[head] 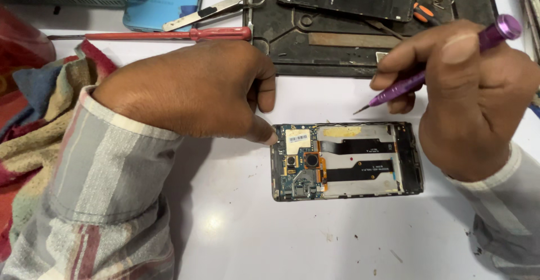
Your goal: The person opens a smartphone and uses a purple screwdriver to remove screws from the internal components. The person then removes a small component from the motherboard and places it on the table.
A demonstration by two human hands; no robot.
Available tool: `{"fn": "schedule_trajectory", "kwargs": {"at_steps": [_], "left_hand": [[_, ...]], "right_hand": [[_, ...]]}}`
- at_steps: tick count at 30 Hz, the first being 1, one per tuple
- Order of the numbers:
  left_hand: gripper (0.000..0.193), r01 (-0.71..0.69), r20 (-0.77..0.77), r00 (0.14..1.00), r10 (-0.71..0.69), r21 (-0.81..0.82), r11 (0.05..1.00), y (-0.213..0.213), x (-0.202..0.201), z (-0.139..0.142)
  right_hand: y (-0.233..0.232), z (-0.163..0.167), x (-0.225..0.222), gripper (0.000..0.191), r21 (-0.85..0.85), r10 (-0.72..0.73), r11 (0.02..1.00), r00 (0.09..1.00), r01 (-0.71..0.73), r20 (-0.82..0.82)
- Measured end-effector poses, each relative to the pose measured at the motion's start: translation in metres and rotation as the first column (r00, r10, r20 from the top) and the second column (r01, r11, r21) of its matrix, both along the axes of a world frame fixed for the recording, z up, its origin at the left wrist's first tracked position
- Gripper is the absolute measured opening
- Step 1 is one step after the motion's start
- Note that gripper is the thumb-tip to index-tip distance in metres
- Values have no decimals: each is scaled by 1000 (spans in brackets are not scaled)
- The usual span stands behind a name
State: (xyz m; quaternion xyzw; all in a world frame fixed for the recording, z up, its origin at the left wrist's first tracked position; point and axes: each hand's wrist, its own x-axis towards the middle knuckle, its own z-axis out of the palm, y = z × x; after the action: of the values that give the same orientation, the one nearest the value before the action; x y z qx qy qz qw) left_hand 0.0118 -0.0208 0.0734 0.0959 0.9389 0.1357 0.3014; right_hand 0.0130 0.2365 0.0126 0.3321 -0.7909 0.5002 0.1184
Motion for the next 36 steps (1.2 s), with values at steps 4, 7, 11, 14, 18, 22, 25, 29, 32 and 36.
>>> {"fn": "schedule_trajectory", "kwargs": {"at_steps": [4, 7, 11, 14, 18, 22, 25, 29, 32, 36], "left_hand": [[41, -7, 17, 1000, 7, -6, 1000, 1, -1, 0], [41, -21, 36, 999, 21, -27, 999, 2, -2, 0], [42, -38, 37, 999, 39, -20, 999, 3, -2, 0], [43, -32, 16, 999, 32, -5, 999, 3, -2, -1], [41, -8, -2, 1000, 8, 8, 1000, 1, -2, -3], [42, -25, -9, 1000, 26, 44, 999, -2, -1, -6], [40, 14, -56, 998, -9, 97, 995, -4, 0, -8], [38, 37, -48, 998, -34, 63, 997, -1, 1, -10], [38, 45, -71, 997, -38, 93, 995, 0, 3, -10], [36, 30, -76, 997, -21, 122, 992, 3, 6, -12]], "right_hand": [[-2, 0, 4, 60, 5, 13, 1000, 1000, -13, 10], [0, 0, 7, 61, 29, 19, 999, 1000, -20, 24], [3, -4, 9, 62, 26, 16, 1000, 1000, -16, 20], [3, -3, 11, 60, -17, 14, 1000, 993, -12, 117], [5, 6, 16, 50, 17, 4, 1000, 927, -11, 376], [0, 8, 16, 34, 82, 18, 993, 813, -80, 582], [-2, 9, 19, 20, 125, 122, 964, 811, -233, 572], [-6, 9, 26, 18, 182, 313, 888, 844, -423, 434], [-11, 7, 29, 20, 259, 277, 860, 828, -440, 488], [-17, 3, 33, 21, 306, 299, 837, 849, -453, 436]]}}
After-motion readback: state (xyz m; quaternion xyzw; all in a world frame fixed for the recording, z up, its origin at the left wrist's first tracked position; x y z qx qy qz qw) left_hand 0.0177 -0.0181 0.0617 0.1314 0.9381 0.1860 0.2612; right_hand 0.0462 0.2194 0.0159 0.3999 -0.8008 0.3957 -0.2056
